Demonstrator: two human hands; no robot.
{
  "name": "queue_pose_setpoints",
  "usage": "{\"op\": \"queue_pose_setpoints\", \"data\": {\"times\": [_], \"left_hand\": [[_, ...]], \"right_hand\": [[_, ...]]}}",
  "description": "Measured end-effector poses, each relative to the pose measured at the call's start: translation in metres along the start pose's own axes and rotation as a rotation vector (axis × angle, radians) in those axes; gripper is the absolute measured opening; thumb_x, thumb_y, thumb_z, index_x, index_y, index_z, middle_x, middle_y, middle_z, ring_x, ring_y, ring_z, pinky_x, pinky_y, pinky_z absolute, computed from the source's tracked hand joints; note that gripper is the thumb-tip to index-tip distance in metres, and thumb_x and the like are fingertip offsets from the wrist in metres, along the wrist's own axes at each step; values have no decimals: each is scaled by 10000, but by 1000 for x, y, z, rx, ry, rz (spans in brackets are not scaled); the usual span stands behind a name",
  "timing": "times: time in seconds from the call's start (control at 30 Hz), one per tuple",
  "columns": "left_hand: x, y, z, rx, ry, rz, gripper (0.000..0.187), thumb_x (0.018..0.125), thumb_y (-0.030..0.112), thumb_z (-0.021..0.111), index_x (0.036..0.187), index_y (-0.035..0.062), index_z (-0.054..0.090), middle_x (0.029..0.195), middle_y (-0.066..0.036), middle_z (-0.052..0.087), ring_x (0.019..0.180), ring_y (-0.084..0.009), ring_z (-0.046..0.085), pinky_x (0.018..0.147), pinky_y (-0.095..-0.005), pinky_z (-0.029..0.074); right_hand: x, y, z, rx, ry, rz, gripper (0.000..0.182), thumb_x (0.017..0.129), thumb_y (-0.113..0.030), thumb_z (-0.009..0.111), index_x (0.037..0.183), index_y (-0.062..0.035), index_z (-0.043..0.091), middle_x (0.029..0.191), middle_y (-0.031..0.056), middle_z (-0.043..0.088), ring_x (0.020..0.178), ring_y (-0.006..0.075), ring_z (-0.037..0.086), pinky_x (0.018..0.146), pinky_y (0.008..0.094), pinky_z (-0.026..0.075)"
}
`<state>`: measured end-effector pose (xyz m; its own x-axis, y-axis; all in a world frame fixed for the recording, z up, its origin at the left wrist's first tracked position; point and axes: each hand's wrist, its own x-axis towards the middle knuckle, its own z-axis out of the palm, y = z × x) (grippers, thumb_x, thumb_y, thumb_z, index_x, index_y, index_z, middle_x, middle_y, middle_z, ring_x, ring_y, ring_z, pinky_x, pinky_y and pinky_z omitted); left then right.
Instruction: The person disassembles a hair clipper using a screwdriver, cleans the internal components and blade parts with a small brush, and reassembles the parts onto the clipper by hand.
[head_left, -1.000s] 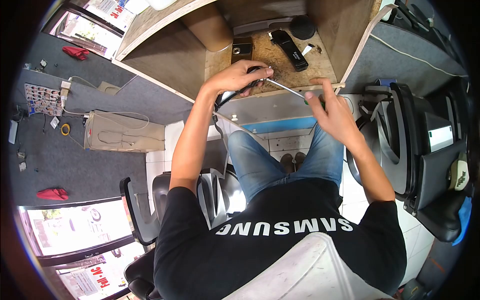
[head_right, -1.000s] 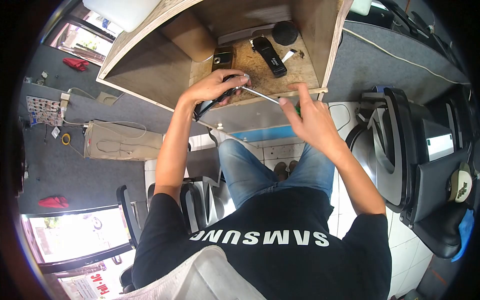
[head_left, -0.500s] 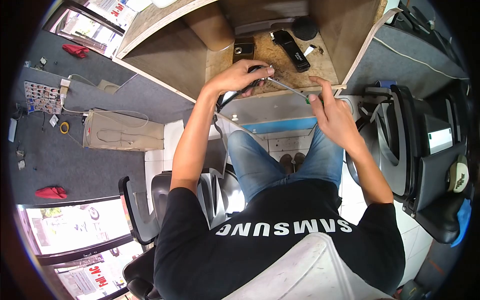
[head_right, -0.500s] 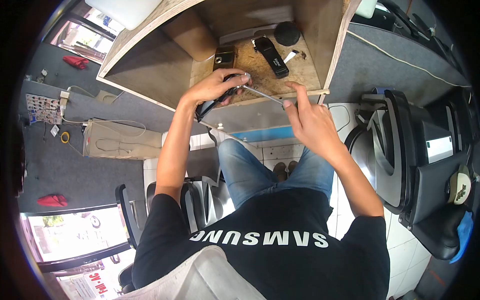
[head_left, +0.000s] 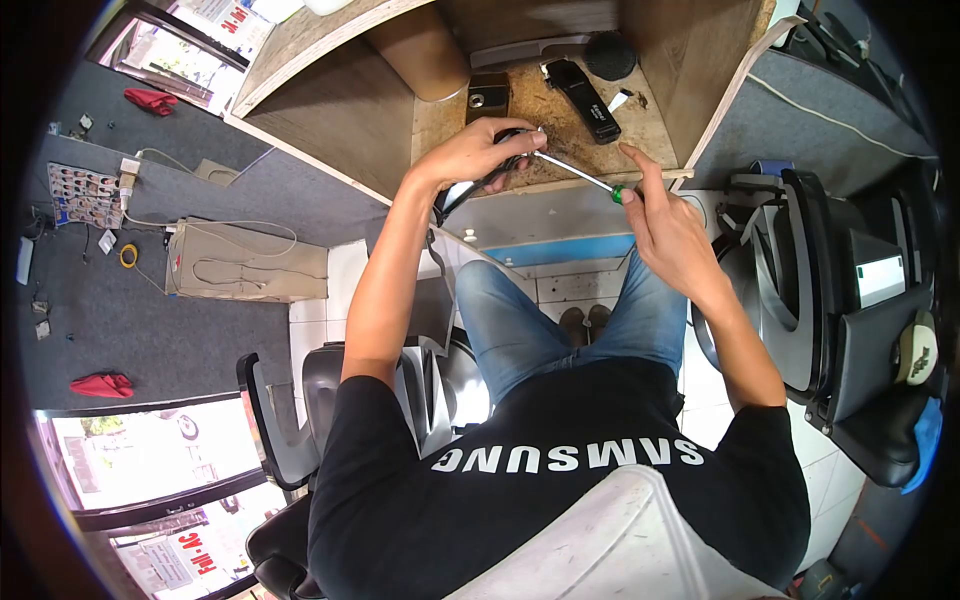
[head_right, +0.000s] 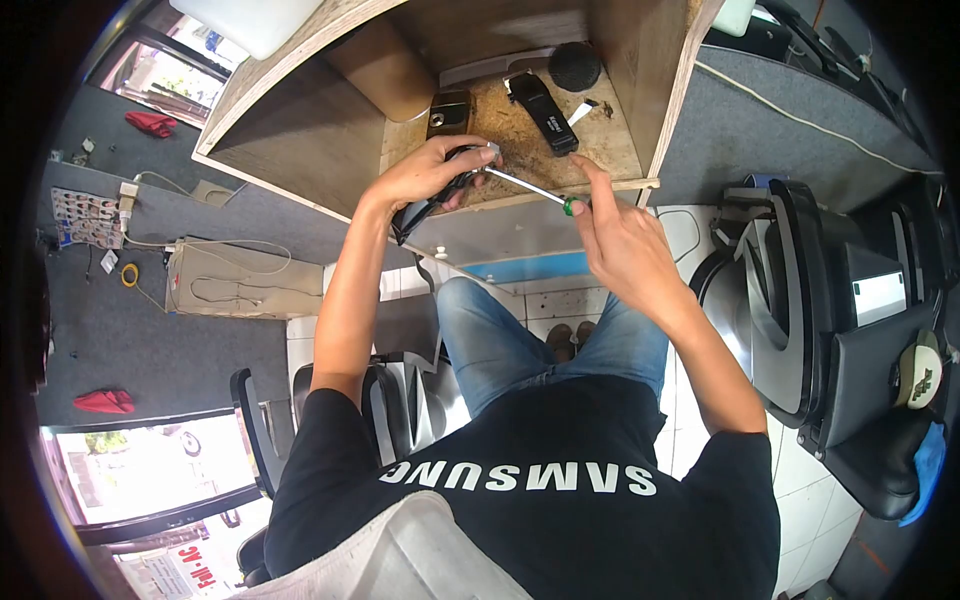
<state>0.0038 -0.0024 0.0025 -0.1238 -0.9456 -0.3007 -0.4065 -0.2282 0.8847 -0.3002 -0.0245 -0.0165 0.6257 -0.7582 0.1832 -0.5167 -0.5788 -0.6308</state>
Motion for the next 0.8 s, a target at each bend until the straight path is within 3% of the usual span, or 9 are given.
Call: {"op": "queue_pose_setpoints", "data": {"times": [0.17, 0.27, 0.47, 0.57, 0.67, 0.8], "left_hand": [[-2, 4, 2, 12, 10, 0, 390, 1081, 394, 608, 1191, 31, 699, 829, -6, 621, 533, -75, 551, 492, -243, 442], [0, 0, 1, -29, 22, -1, 398, 1081, 399, 607, 1191, 29, 701, 827, -8, 620, 533, -75, 551, 490, -243, 442], [-1, 0, 2, -19, 45, 6, 424, 1080, 426, 607, 1185, 26, 699, 826, -11, 622, 534, -78, 554, 492, -240, 443], [0, -2, 1, -50, 49, -9, 407, 1051, 407, 658, 1185, 27, 715, 829, -18, 653, 540, -95, 586, 502, -264, 472], [1, -2, 2, -42, 56, -9, 411, 1049, 409, 660, 1186, 26, 715, 824, -20, 650, 538, -97, 585, 502, -265, 473], [-1, 0, 3, -51, 67, -12, 416, 1049, 411, 659, 1186, 22, 713, 821, -20, 648, 536, -98, 586, 495, -265, 470]], "right_hand": [[3, 16, 6, -16, 229, -403, 598, 984, -115, 685, 1538, -114, 461, 1106, 189, 702, 886, 433, 713, 782, 506, 573], [-2, 10, 1, -56, 104, -237, 615, 980, -120, 690, 1547, -133, 454, 1121, 161, 691, 876, 439, 710, 768, 495, 578], [0, 13, 8, 19, 125, -136, 637, 965, -119, 708, 1549, -129, 454, 1090, 154, 671, 874, 420, 714, 753, 495, 578], [2, 19, 9, 86, 142, -167, 653, 948, -113, 735, 1542, -113, 462, 1052, 178, 681, 910, 382, 700, 769, 477, 546], [4, 17, 3, 28, 161, -283, 600, 992, -144, 688, 1544, -107, 456, 1082, 168, 659, 894, 404, 705, 776, 502, 570], [3, 13, 4, -52, 116, -193, 599, 988, -135, 688, 1540, -98, 459, 1080, 171, 660, 926, 389, 695, 792, 496, 564]]}}
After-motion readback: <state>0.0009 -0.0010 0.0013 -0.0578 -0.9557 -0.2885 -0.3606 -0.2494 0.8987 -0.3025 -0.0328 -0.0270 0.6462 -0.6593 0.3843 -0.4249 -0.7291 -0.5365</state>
